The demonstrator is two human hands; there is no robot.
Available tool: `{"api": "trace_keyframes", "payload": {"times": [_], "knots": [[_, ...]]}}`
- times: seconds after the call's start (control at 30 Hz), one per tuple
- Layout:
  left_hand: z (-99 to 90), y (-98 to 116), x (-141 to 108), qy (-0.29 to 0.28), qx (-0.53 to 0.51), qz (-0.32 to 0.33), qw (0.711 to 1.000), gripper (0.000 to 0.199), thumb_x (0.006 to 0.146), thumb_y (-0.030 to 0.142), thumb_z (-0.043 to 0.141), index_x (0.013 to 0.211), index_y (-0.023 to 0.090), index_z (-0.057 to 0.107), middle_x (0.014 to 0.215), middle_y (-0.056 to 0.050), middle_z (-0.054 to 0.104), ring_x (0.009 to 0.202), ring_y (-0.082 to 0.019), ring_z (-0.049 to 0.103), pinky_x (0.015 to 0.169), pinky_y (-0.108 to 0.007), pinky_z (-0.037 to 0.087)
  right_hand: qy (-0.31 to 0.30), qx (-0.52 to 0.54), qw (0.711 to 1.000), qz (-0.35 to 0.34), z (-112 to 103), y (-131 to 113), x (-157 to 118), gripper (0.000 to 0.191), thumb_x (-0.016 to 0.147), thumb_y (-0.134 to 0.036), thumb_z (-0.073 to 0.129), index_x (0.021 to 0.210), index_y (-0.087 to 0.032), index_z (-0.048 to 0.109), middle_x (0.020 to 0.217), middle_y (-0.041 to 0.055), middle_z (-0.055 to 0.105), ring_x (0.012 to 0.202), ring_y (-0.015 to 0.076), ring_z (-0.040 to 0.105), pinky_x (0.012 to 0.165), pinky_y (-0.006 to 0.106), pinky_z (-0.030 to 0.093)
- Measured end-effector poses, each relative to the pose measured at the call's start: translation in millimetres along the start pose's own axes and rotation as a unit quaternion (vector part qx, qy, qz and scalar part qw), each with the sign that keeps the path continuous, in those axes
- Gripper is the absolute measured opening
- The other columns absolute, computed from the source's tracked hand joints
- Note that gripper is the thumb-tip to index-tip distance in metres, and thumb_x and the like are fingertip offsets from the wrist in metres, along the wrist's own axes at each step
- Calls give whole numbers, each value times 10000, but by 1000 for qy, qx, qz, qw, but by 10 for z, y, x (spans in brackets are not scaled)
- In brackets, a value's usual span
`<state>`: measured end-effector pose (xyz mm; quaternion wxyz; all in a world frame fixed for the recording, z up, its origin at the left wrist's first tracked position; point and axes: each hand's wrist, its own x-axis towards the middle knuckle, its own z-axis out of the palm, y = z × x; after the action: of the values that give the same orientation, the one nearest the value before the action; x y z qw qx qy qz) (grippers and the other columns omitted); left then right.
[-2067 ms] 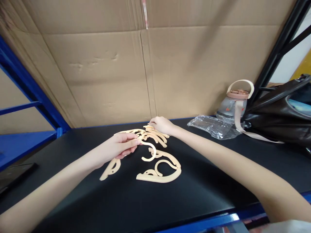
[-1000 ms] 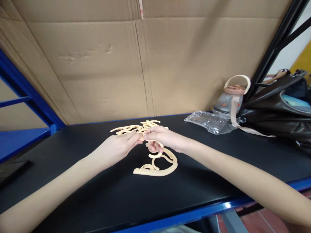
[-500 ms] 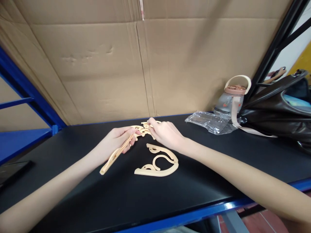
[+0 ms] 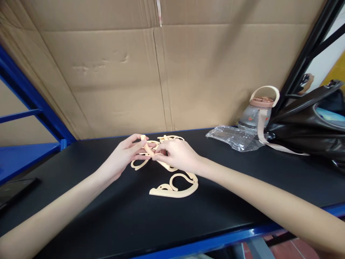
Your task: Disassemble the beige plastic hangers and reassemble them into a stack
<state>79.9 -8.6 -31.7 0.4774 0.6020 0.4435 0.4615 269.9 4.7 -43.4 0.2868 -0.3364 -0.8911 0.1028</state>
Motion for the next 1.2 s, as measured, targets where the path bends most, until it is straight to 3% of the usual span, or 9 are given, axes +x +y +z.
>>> {"api": "trace_keyframes", "payload": {"times": [0.13, 0.27, 0.43, 0.6, 0.73, 0.8, 0.97, 1.1, 1.2], "knots": [[21, 7, -21, 17, -15, 0, 1000, 213, 854, 374, 586, 879, 177, 508, 912, -61, 677, 859, -217, 694, 688, -300, 576, 116, 19, 993, 16, -66, -26, -95, 157, 894, -244, 551, 801, -186, 664, 769, -8, 566, 646, 99, 486, 599, 240, 328], [-3, -12, 11, 87, -43, 8, 995, 145, 869, 301, 563, 888, 184, 479, 819, -22, 648, 786, -222, 711, 628, -291, 580, 222, 201, 953, 56, -219, 112, -71, 147, 866, -316, 580, 851, -180, 635, 755, -13, 510, 663, 105, 468, 627, 245, 367], [-37, -11, 49, 170, -102, 101, 975, 84, 869, 190, 523, 898, 190, 444, 984, -62, 682, 910, -198, 690, 810, -331, 558, 97, 331, 931, 121, -200, 205, -50, 240, 897, -335, 467, 809, -163, 610, 737, 5, 549, 674, 118, 493, 582, 240, 399], [9, 43, -28, 144, -91, 141, 975, 132, 848, 201, 527, 873, 216, 398, 1016, -38, 676, 975, -182, 660, 860, -353, 536, 3, 403, 903, 149, -24, 121, -86, 232, 801, -361, 647, 881, -182, 523, 856, 12, 615, 719, 118, 576, 594, 233, 454], [-6, 38, -40, 150, 3, 168, 974, 97, 849, 233, 487, 871, 220, 394, 1119, -60, 623, 1016, -202, 635, 854, -387, 534, -42, 439, 886, 143, -46, 38, -95, 212, 873, -347, 552, 842, -138, 576, 729, 21, 643, 633, 112, 614, 618, 247, 483], [-28, 18, -31, 172, 174, 240, 940, 71, 837, 177, 461, 897, 210, 442, 1225, -84, 557, 1103, -227, 580, 908, -421, 494, -27, 445, 879, 169, -77, 14, -102, 241, 884, -357, 535, 815, -131, 582, 629, -13, 595, 525, 94, 581, 518, 219, 457], [24, -28, -82, 2, 566, 423, 707, 286, 840, 64, 372, 1060, 177, 515, 1160, -98, 594, 1102, -245, 551, 990, -465, 378, -60, 503, 839, 201, -66, -77, -154, 282, 894, -379, 527, 805, -117, 581, 550, -24, 571, 437, 76, 548, 446, 182, 432], [64, -46, -126, -53, 640, 394, 657, 239, 919, 115, 302, 955, 161, 534, 917, -82, 625, 853, -218, 603, 745, -345, 466, -88, 558, 797, 213, -42, -116, -168, 302, 901, -409, 508, 819, -126, 569, 425, -79, 451, 334, 53, 411, 386, 179, 413], [67, -34, -140, -68, 658, 359, 658, 237, 914, 106, 304, 838, 180, 516, 816, -47, 606, 732, -190, 594, 637, -298, 446, -134, 536, 810, 199, -63, -68, -150, 280, 897, -385, 516, 880, -114, 584, 420, -93, 399, 338, 54, 374, 357, 172, 368]]}}
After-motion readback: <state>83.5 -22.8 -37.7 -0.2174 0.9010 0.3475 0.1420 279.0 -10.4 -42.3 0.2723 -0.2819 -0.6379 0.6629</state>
